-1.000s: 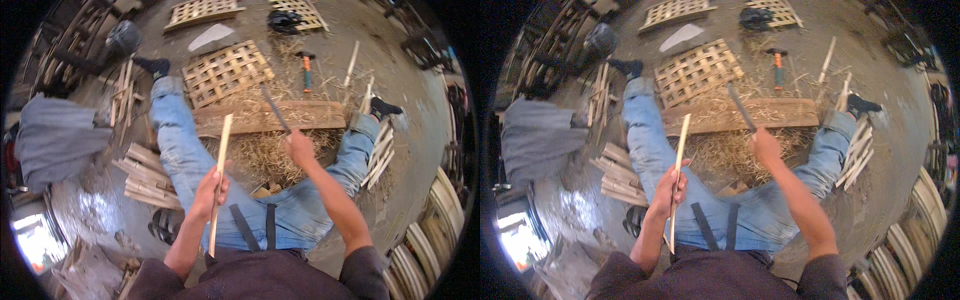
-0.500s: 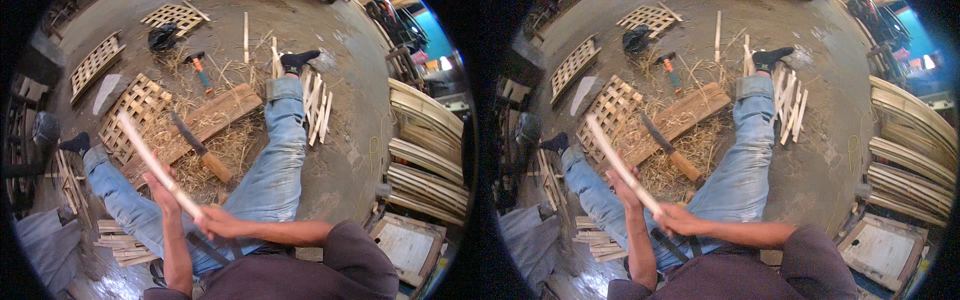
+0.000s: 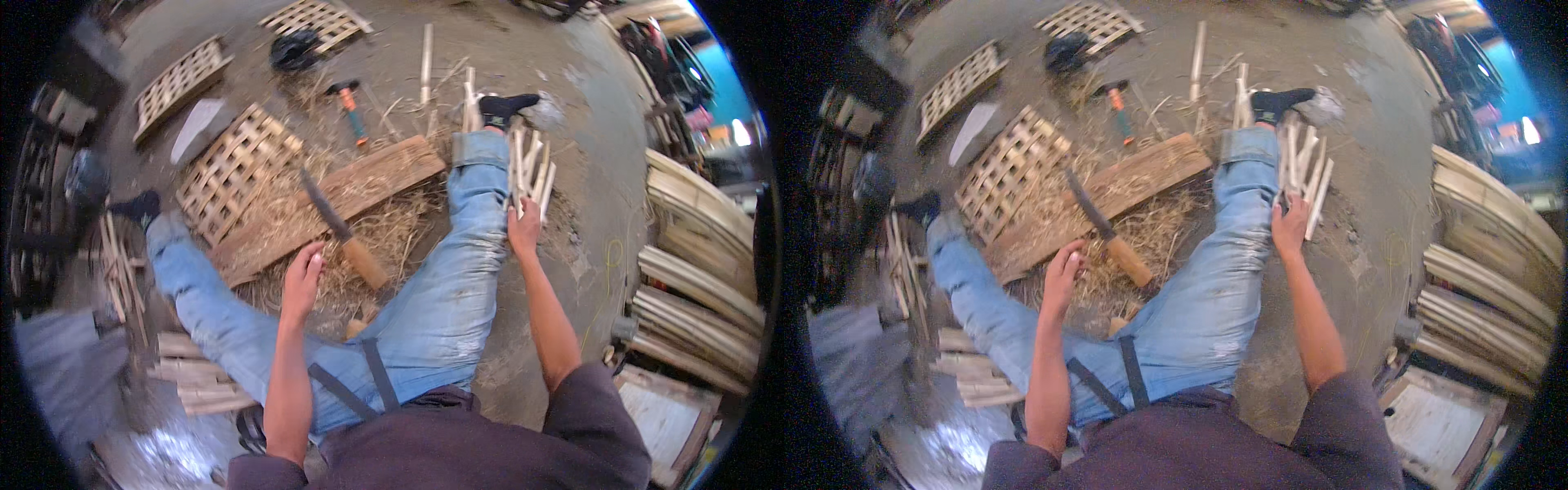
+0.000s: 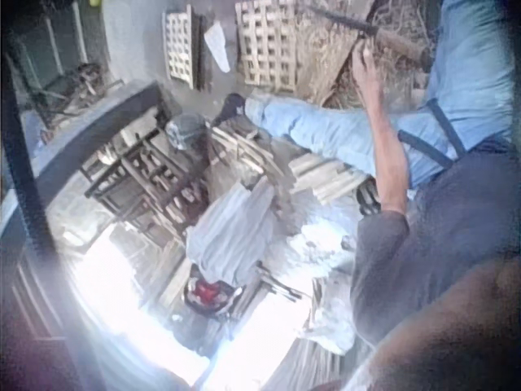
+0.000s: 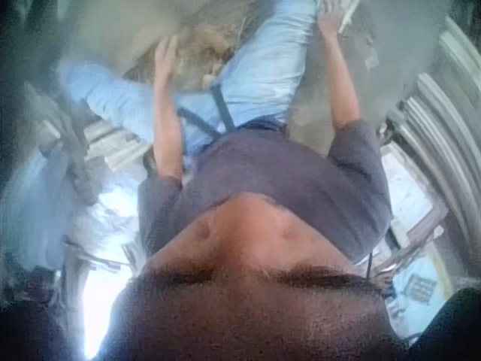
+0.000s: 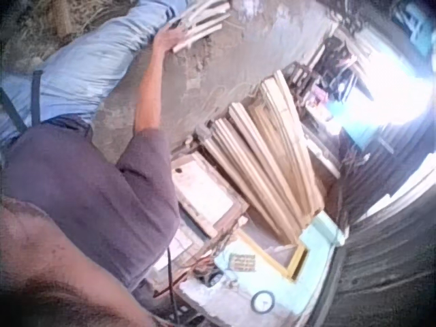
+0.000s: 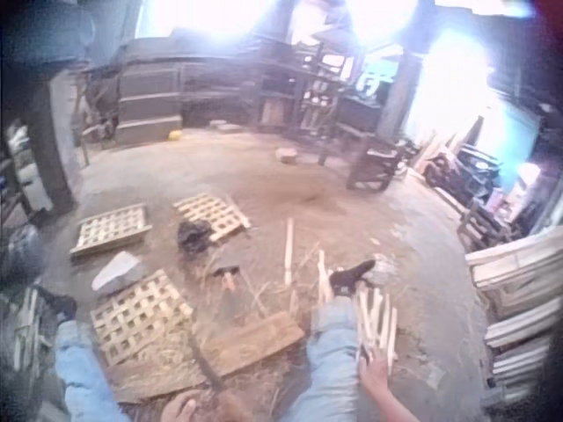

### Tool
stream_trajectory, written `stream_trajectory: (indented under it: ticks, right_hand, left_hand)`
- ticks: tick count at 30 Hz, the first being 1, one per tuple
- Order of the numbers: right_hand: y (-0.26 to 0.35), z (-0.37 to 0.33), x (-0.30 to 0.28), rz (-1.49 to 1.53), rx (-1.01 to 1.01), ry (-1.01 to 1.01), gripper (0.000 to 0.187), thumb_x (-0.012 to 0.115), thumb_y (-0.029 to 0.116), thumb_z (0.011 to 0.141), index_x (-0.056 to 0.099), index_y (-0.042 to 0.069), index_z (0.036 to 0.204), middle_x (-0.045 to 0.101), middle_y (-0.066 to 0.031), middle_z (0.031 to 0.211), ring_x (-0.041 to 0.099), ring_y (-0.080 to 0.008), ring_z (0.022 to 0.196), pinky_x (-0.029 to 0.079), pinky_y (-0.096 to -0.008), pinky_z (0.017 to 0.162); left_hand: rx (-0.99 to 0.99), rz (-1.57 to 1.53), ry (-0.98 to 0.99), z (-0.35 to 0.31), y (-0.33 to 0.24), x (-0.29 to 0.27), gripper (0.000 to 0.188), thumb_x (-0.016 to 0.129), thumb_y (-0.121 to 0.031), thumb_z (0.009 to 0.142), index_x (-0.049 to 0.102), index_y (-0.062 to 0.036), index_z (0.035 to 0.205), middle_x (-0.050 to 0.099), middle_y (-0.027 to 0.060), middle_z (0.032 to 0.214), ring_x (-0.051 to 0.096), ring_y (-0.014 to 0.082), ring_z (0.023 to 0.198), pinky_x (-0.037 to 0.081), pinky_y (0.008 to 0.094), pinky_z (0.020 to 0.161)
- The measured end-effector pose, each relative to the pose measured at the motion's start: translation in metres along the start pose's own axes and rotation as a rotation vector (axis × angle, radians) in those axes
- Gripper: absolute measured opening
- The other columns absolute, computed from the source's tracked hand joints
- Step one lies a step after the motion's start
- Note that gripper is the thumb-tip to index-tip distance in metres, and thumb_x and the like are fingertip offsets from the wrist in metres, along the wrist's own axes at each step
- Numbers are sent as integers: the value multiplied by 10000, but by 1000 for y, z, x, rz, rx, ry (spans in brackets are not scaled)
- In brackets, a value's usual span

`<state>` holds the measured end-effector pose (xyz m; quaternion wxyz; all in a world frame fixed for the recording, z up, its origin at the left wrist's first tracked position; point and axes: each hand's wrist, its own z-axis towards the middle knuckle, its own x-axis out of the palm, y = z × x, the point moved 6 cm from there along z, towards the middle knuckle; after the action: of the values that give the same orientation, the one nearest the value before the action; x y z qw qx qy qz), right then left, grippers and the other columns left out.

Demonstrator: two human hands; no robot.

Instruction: The person sits on the floor and uses a knife to shave and shape a thin wooden stick. They hold the stick in one hand and repeatedly scrape the surface with the knife, producing wood shavings that fall onto the floor.

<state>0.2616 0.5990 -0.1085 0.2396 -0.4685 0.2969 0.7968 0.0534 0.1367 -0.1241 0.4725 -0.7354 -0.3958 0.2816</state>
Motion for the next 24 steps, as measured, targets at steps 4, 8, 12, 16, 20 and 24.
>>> stream_trajectory:
  ticks: [4,8,12,16,20,24]
  right_hand:
    - [191,-20,11,640,23,397,241,654,109,847,618,26,1071,653,-144,955,638,-275,931,497,-382,804]
    - [256,-115,91,248,-297,913,399,717,321,817,611,56,1096,658,-154,1002,628,-333,969,498,-446,807]
    - [254,-154,123,198,-279,983,549,806,411,702,600,42,1052,648,-200,1026,637,-373,948,514,-465,801]
    - [275,-144,110,110,-301,988,514,785,288,662,598,23,1060,655,-210,1004,642,-374,945,513,-452,812]
    - [275,-148,110,250,-106,978,559,721,221,672,550,-8,1152,634,-207,1032,625,-353,959,486,-424,888]
    - [278,-143,89,416,-218,724,599,705,174,723,474,-40,1233,547,-217,1161,540,-336,1107,410,-401,991]
  left_hand:
    - [-50,158,-4,2,11,-17,351,497,-261,989,581,-44,1251,624,51,1082,590,133,952,477,276,823]
    - [166,-11,-109,-8,-24,-18,320,515,-219,980,589,-41,1236,629,42,970,586,117,892,471,259,780]
    - [320,-71,-507,-86,-53,-129,273,510,-189,984,616,-51,1195,598,7,831,555,94,793,452,239,713]
    - [160,-249,-1116,-172,50,-267,182,530,-132,969,647,-51,1082,570,-16,771,510,65,665,436,223,608]
    - [-192,65,-1339,-225,188,-345,187,601,-173,914,658,-51,1045,631,21,759,593,104,716,473,256,635]
    - [-223,370,-1247,-202,216,-361,297,634,-270,894,648,-23,1058,680,68,813,642,168,729,484,296,624]
